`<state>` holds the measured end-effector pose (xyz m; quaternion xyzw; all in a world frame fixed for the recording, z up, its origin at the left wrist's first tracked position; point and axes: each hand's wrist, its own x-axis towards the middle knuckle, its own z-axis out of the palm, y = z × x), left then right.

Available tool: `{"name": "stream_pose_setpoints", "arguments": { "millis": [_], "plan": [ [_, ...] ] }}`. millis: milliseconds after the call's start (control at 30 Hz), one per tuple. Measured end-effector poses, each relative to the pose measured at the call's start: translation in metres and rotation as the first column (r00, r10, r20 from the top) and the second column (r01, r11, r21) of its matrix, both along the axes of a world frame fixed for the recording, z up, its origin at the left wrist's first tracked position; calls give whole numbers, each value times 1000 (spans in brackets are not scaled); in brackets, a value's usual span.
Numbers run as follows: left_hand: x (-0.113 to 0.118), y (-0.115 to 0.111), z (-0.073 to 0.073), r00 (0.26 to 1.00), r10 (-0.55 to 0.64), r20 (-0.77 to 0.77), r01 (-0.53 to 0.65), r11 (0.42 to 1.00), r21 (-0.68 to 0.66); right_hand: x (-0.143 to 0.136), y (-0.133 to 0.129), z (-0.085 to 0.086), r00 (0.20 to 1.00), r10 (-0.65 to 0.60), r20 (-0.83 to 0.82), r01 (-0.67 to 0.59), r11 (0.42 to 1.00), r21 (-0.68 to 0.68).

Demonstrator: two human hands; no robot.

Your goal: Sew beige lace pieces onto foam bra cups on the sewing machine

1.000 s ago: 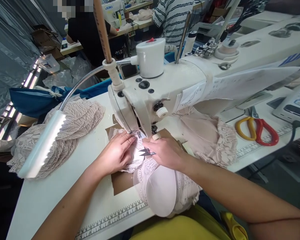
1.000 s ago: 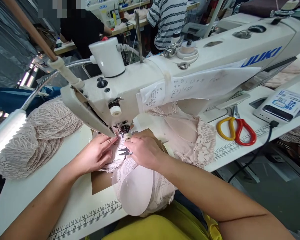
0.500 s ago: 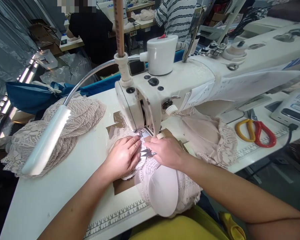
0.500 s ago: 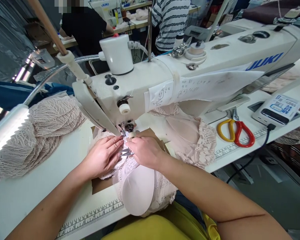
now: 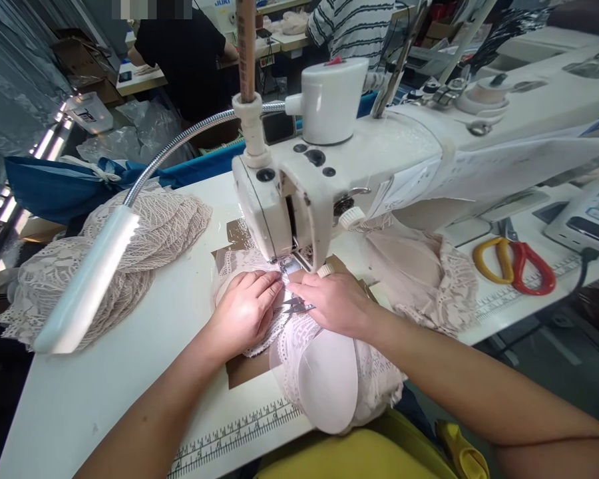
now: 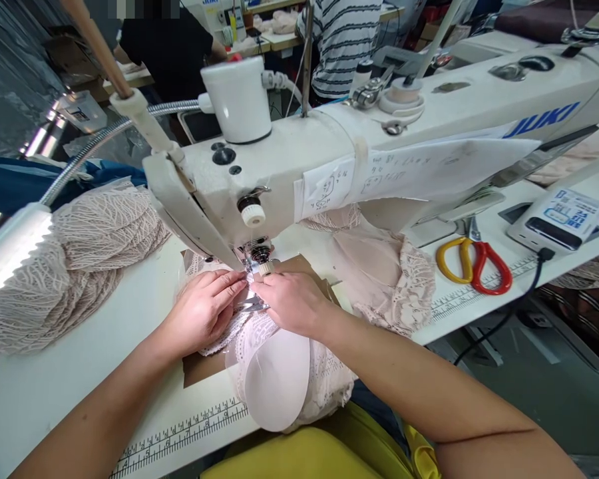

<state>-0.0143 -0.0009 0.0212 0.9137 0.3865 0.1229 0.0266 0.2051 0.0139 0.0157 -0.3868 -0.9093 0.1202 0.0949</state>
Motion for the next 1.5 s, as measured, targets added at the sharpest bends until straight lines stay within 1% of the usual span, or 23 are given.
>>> {"name": "stream_pose_setpoints", "arguments": {
  "millis": [233, 400, 500, 733, 900, 1133, 1300, 1500],
  "plan": [
    [2, 1, -1, 1000, 2, -24, -2, 1000, -2, -2, 0, 3, 1000, -12, 2, 12, 1000, -23],
    [1, 6, -4, 999, 21, -41, -21, 1000, -11, -6, 0, 9, 996, -62, 62, 66, 996, -62],
    [0, 7, -4, 999, 17, -39, -17, 1000, -10, -7, 0, 10, 994, -72, 87, 78, 994, -75],
    [1, 6, 0, 1000, -1, -9, 1, 1000, 1, -5, 0, 8, 998, -47, 52, 51, 997, -66],
    [1, 7, -2, 1000, -4, 0, 4, 1000, 0, -5, -1, 8, 996, -62, 61, 67, 995, -74],
    [-1, 14, -3, 999, 31, -32, -31, 1000, -6, -7, -1, 5, 996, -75, 55, 78, 996, -45],
    [-4, 15, -5, 997, 78, -1, -78, 997, -25, -7, -1, 4, 995, -97, 15, 98, 993, -59],
    [-9, 12, -10, 991, 125, 51, -124, 992, -37, -6, 1, 8, 985, -145, -97, 127, 977, -173]
  ]
}}
